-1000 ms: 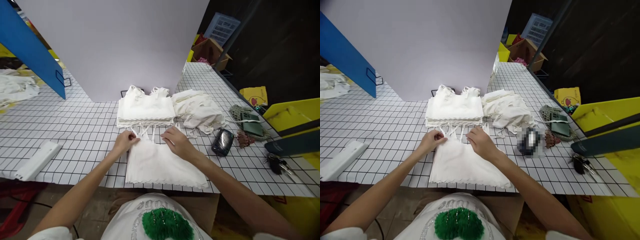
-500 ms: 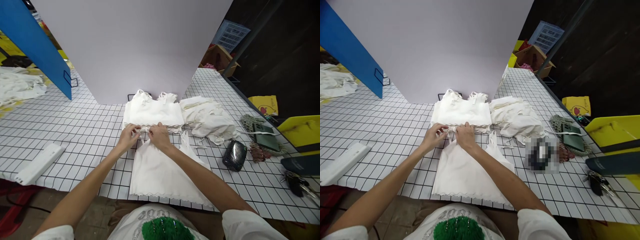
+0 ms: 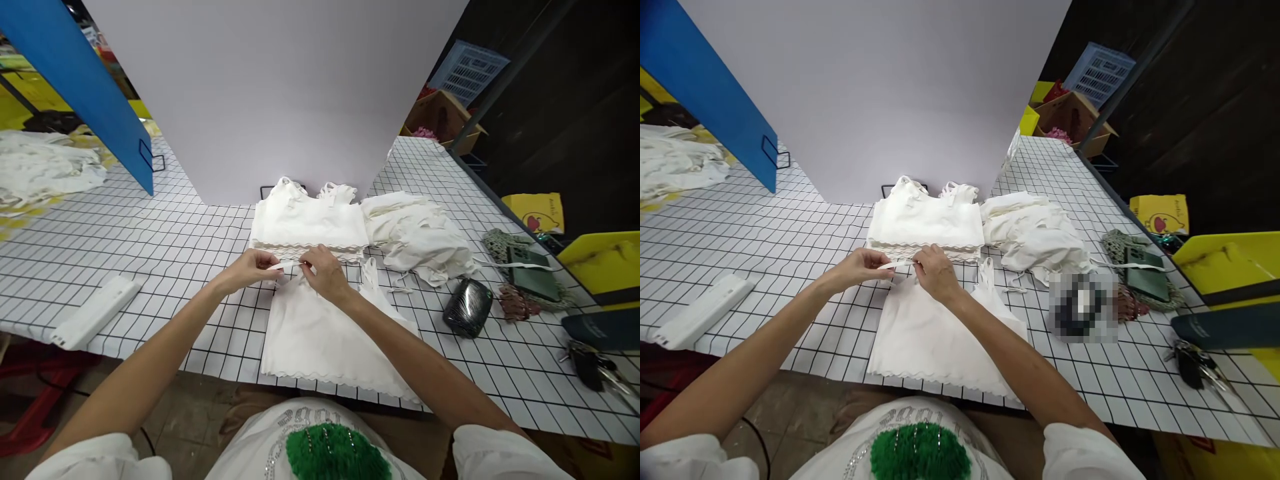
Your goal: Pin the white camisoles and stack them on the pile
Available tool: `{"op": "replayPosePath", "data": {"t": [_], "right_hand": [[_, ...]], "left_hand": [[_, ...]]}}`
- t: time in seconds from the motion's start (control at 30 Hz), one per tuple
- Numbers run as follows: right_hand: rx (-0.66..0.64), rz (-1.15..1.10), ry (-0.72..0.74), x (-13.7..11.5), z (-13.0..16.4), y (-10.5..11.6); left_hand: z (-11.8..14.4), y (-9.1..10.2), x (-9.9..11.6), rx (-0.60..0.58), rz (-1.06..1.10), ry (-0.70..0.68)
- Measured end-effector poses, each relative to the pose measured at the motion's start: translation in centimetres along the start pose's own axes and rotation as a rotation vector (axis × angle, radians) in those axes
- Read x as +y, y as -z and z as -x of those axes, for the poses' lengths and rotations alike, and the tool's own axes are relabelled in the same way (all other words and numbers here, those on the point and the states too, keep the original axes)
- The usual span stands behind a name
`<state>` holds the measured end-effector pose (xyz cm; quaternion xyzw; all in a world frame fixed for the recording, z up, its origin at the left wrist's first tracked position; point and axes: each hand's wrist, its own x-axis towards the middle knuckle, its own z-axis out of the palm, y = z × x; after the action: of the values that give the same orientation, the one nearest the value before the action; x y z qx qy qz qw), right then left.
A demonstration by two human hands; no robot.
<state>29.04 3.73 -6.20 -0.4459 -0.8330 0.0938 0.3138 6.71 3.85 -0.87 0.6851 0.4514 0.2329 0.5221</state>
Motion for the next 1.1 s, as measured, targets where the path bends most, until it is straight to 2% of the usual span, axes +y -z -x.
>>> {"op": "replayPosePath", "data": {"t": [0.17,0.37,0.5,0.6,0.7,0.77,0.87,0.97,1.1], "right_hand": [[0.036,-0.038,0.034,0.1,0.0,-0.2],[0.070,-0.078,0.053,1.1,-0.3,0.3],[0.001,-0.158,-0.011,0.4,-0.1,1.4],[-0.167,-0.440,-0.014,-2.1,0.0,2.4],[-0.324,-0.746,-0.032,-4.8,-0.1,3.1],[-0.283,-0.799,-0.066,-5.7,-0.2,3.5],[-0.153,-0.730,-0.124,-5.3,-0.1,4.0],[-0.137,-0.737,-0.156,-4.5,0.3,4.6],[-0.097,-0.800,-0.172,-4.6,1.0,4.8]], "left_hand": [[3.3,1.0,1.3,-0.015,0.229,0.137],[6.3,2.5,1.6,0.046,0.215,0.214],[7.5,1.8,1.6,0.137,0.250,0.224],[7.2,0.1,2.0,0.162,0.277,0.227],[6.3,-1.6,2.4,0.116,0.292,0.164],[5.7,-2.1,2.5,0.098,0.303,0.145],[5.2,-2.6,2.7,0.150,0.308,0.169],[4.9,-3.1,2.8,0.197,0.311,0.157],[4.3,-4.1,3.0,0.114,0.325,0.108]]}}
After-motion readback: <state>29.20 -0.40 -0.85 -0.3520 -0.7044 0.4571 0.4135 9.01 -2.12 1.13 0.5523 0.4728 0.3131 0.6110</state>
